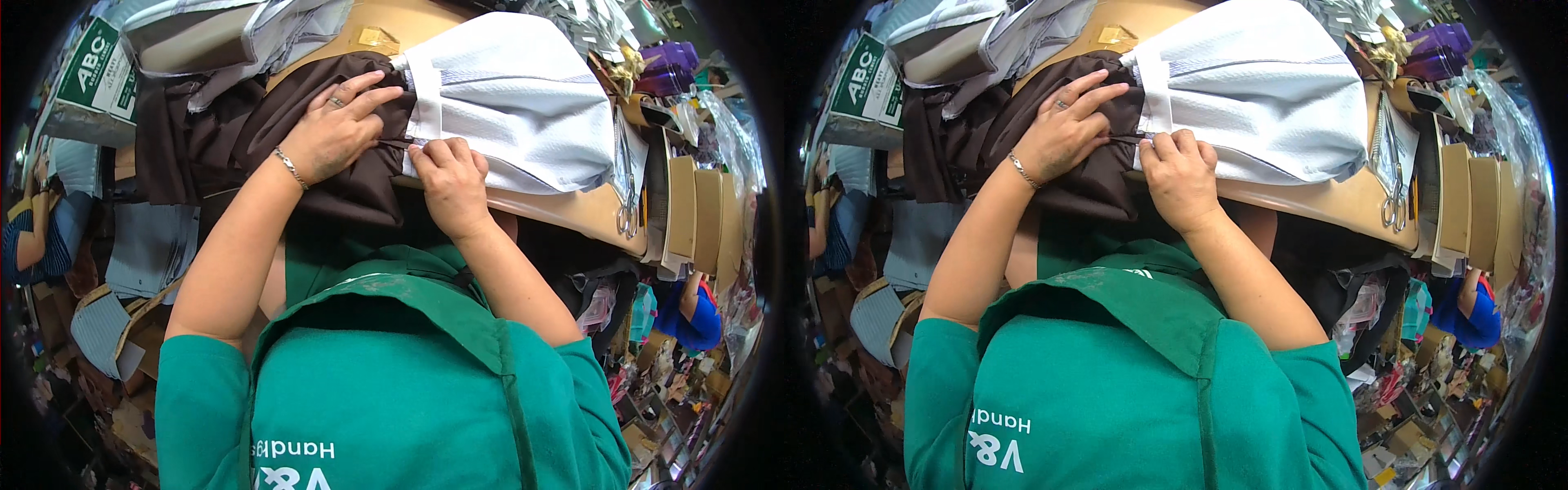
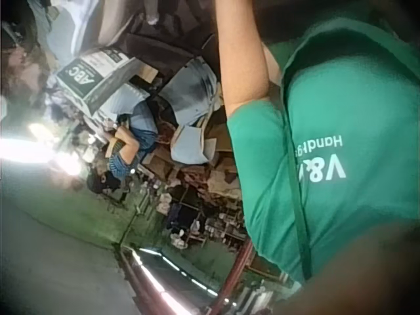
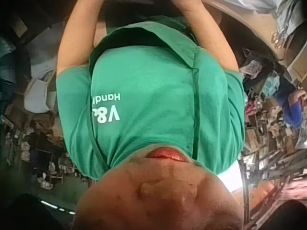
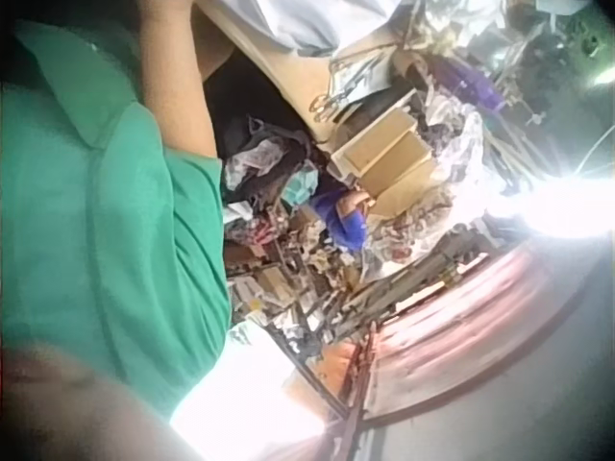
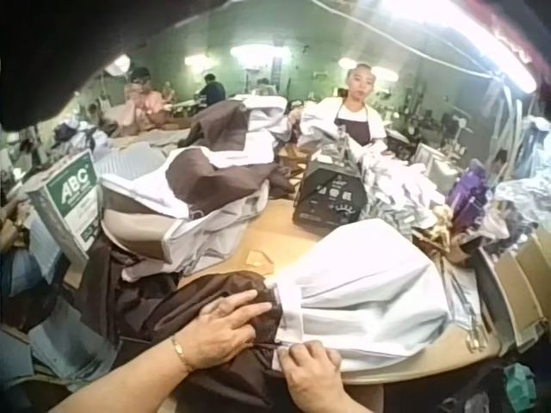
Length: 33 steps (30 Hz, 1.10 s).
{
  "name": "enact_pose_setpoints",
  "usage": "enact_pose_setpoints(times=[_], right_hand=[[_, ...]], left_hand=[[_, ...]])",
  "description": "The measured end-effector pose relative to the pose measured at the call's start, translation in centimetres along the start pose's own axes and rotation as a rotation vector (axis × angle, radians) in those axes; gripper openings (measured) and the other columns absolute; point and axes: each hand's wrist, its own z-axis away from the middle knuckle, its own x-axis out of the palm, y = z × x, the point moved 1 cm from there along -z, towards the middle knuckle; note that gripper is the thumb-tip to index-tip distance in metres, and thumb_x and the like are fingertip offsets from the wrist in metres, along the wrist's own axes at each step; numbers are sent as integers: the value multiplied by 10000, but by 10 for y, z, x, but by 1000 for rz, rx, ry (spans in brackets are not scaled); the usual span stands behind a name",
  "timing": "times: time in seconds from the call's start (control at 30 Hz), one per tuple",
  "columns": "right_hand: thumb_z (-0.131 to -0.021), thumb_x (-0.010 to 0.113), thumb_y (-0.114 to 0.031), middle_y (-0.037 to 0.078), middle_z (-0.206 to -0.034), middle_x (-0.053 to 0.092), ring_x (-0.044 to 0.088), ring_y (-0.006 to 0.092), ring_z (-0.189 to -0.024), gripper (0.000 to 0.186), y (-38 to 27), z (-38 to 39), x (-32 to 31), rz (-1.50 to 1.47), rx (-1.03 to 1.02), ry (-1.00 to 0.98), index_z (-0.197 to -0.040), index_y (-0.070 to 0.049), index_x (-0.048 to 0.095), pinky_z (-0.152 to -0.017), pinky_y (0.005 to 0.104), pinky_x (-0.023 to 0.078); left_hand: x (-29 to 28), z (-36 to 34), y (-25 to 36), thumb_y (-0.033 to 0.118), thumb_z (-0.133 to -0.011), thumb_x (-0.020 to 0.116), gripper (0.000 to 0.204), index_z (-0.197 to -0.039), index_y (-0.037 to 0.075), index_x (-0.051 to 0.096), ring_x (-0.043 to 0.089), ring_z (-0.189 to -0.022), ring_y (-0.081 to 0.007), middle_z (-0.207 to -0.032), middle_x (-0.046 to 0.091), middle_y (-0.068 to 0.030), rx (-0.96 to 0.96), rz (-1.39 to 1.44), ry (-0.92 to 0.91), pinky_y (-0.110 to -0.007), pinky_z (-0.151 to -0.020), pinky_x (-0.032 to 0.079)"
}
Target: The person aligns the edges of brown and white fabric pieces, folding and pressing them together at a workspace before using shears to trim excess material.
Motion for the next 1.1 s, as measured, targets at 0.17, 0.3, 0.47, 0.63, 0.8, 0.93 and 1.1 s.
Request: enact_pose_setpoints(times=[0.17, 0.3, 0.47, 0.63, 0.8, 0.93, 1.1], right_hand=[[-718, 563, -156, -32, -855, 549, 519, 164, -879, 239, 1, 3, 1, -30, 21, 0, -941, -132, 648, -775, 326, 367], [-721, 565, -162, -32, -863, 547, 517, 164, -886, 249, 0, 2, -1, -25, 29, -3, -956, -132, 642, -786, 329, 366], [-728, 567, -175, -35, -864, 548, 517, 159, -882, 232, -1, 2, 1, -9, 32, -10, -945, -133, 640, -788, 332, 364], [-728, 567, -174, -37, -877, 550, 514, 159, -889, 238, 0, 2, -1, -12, 46, -23, -951, -147, 645, -788, 333, 366], [-723, 572, -170, -37, -885, 555, 514, 168, -889, 253, -2, 2, 0, -23, 64, -47, -963, -164, 653, -795, 340, 367], [-719, 575, -165, -31, -887, 556, 512, 178, -893, 257, -2, 1, 0, -31, 71, -60, -963, -164, 655, -798, 345, 368], [-718, 574, -164, -22, -885, 554, 510, 183, -893, 250, -2, 1, -2, -30, 77, -69, -953, -160, 658, -803, 348, 371]], left_hand=[[-23, 4, -14, 124, -654, 698, 131, -728, 110, 590, 345, -1288, -271, -1350, 443, -38, -96, -16, -56, -384, -1018, 315], [-30, -1, 24, 249, -654, 701, 217, -858, 185, 670, 231, -1345, -303, -1392, 394, -32, -145, 101, 5, -559, -1054, 141], [9, 9, 37, 238, -727, 672, 191, -914, 205, 649, 180, -1368, -258, -1426, 321, 11, -221, -9, -73, -644, -1021, 112], [18, 16, 32, 197, -748, 663, 158, -902, 202, 631, 222, -1351, -241, -1396, 349, 13, -219, -44, -62, -606, -1029, 189], [22, 20, 35, 187, -746, 663, 143, -876, 189, 606, 257, -1333, -242, -1380, 364, 0, -227, 2, 41, -575, -1020, 245], [25, 23, 33, 183, -738, 666, 179, -907, 208, 614, 254, -1333, -241, -1392, 345, 0, -234, -27, 20, -574, -1019, 255], [26, 22, 34, 183, -718, 674, 279, -980, 267, 632, 232, -1343, -240, -1416, 309, 7, -229, -13, 34, -582, -1019, 247]])
